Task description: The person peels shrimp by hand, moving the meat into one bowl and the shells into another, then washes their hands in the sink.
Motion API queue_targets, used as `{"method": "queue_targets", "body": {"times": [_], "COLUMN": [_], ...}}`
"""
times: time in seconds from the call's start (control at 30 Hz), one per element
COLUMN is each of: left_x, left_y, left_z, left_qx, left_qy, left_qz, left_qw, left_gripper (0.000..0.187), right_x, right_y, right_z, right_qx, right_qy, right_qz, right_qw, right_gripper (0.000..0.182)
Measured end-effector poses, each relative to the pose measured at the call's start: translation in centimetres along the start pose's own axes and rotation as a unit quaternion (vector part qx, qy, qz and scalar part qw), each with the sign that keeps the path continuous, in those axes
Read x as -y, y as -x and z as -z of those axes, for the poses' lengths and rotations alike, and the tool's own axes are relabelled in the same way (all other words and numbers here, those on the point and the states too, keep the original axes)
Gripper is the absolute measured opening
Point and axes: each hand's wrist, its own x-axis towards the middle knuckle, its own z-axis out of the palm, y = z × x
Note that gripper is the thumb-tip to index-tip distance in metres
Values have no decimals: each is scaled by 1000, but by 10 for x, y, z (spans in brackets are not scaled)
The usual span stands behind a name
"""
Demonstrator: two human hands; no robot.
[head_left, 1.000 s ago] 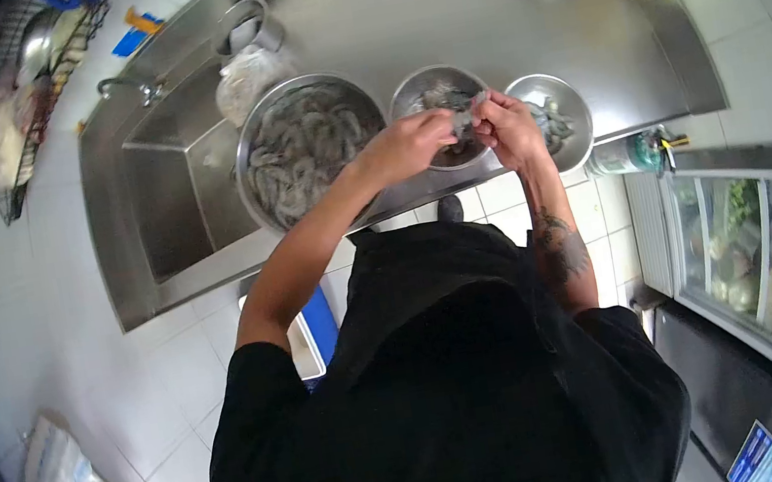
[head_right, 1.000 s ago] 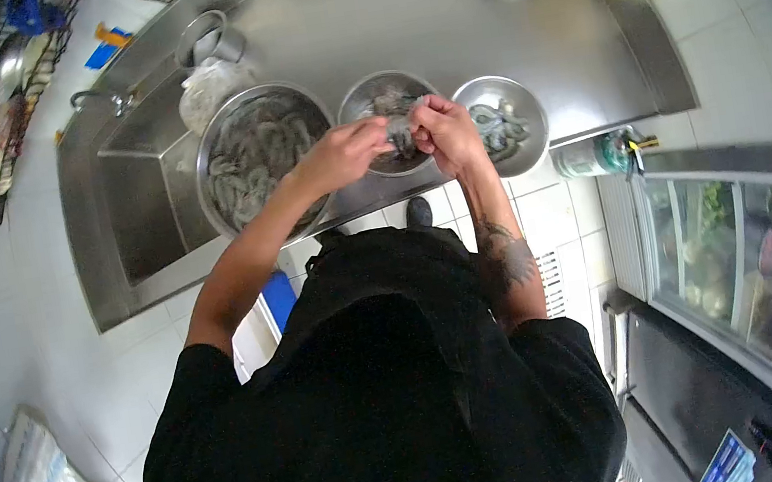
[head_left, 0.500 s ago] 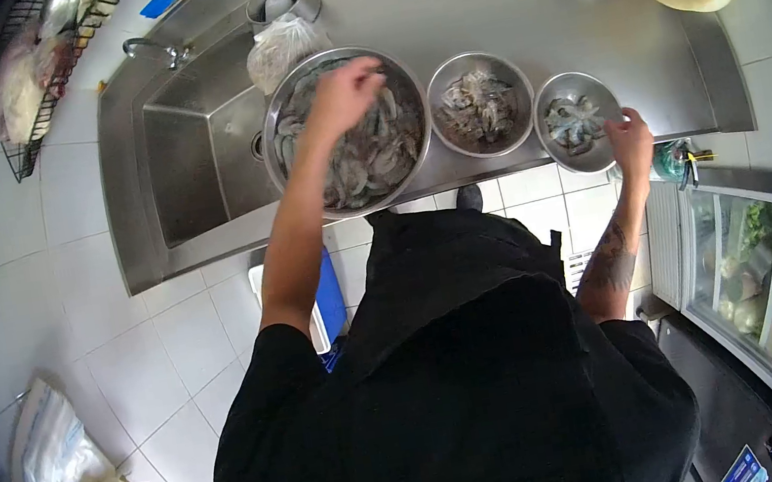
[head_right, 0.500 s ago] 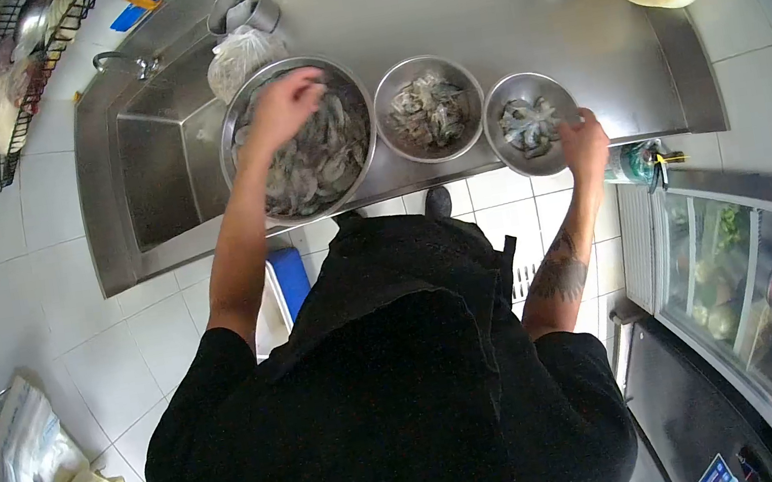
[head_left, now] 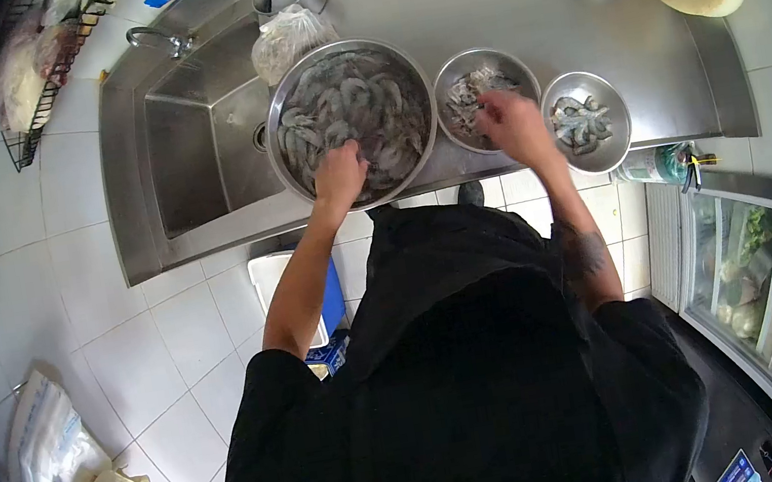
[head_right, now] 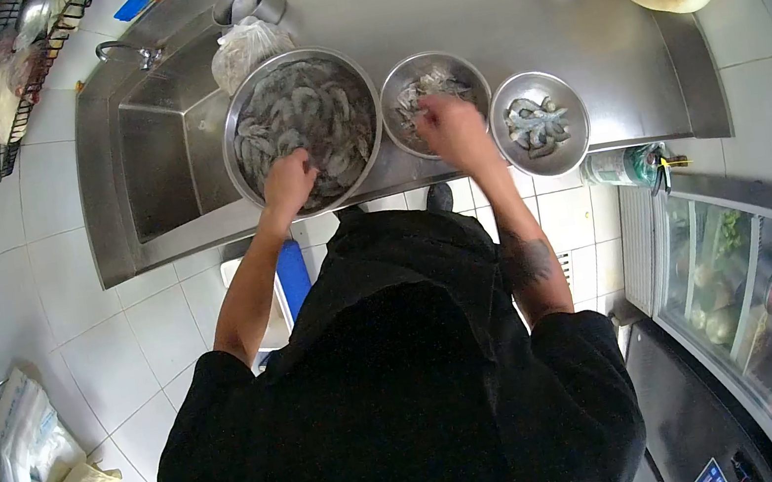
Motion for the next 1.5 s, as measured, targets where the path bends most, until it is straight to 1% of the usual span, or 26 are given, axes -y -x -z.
{"method": "queue_targets", "body": {"times": [0.07,0.13,0.2,0.3,0.43,0.5,0.53,0.6,0.63,0.67,0.7,0.77,0.83,0.87,0.97,1.0,1.03,1.1,1.17,1.23,1.27,1.3,1.37,1.4,1.47,1.5], "left_x": [-9,-17,-29,-24,-13,11,5,-9,-13,-16,-23,-55,-74,-80,-121,-128,-138,-159,-169,-174,-176,-180,-184,-185,-184,-182], "left_y": [-1,-1,0,-5,-12,-16,-14,-12,-13,-15,-16,-21,-32,-41,-49,-56,-58,-59,-72,-86,-90,-92,-96,-96,-97,-100], "left_z": [18,24,22,4,9,4,21,57,65,69,75,96,98,94,100,98,95,88,76,57,52,48,34,25,9,7], "left_qx": [22,44,14,-25,25,-37,-37,38,41,34,26,58,38,64,65,77,77,-85,-67,-52,-26,-26,-50,-49,-105,-104], "left_qy": [10,19,-22,-34,-40,8,4,174,171,201,231,208,304,314,314,232,233,217,243,230,200,201,132,132,87,87], "left_qz": [21,42,81,72,117,14,11,12,6,-41,-88,-93,-151,-150,-177,-170,-172,-292,-307,-362,-353,-353,-369,-370,-354,-355], "left_qw": [999,998,996,997,992,999,999,984,984,978,969,972,940,935,930,955,954,928,918,902,914,913,919,918,925,925], "left_gripper": [33,35,35,35,33,28,28,21,21,19,17,16,15,15,15,19,19,25,29,25,20,20,18,18,16,16], "right_x": [21,27,32,39,38,37,37,40,44,48,52,60,60,57,33,28,20,3,-7,-20,-26,-34,-49,-51,-55,-53], "right_y": [-12,-20,-27,-31,-31,-32,-32,-37,-40,-42,-46,-55,-57,-57,-55,-51,-47,-42,-36,-30,-29,-27,-23,-20,-12,-10], "right_z": [-15,-34,-46,-54,-54,-56,-58,-59,-61,-61,-58,-45,-25,-16,5,15,20,26,30,26,19,10,-9,-14,-23,-26], "right_qx": [81,90,100,112,134,147,131,105,61,16,12,6,17,33,15,-9,-9,-39,-39,-46,-93,-93,-142,-143,-114,-115], "right_qy": [-28,-22,-18,-49,-7,-6,1,9,-8,-24,-22,-48,-36,-28,-58,-25,-23,-1,-1,19,-5,-4,-113,-113,-124,-125], "right_qz": [42,51,62,78,99,97,117,133,193,253,248,327,296,267,244,244,242,216,191,129,140,140,55,54,-21,-21], "right_qw": [995,994,993,989,986,984,985,985,979,967,968,944,954,963,968,970,970,976,981,990,986,986,982,982,986,985], "right_gripper": [25,22,19,16,21,22,25,28,30,31,31,29,28,27,25,23,23,23,23,22,18,18,15,15,16,16]}}
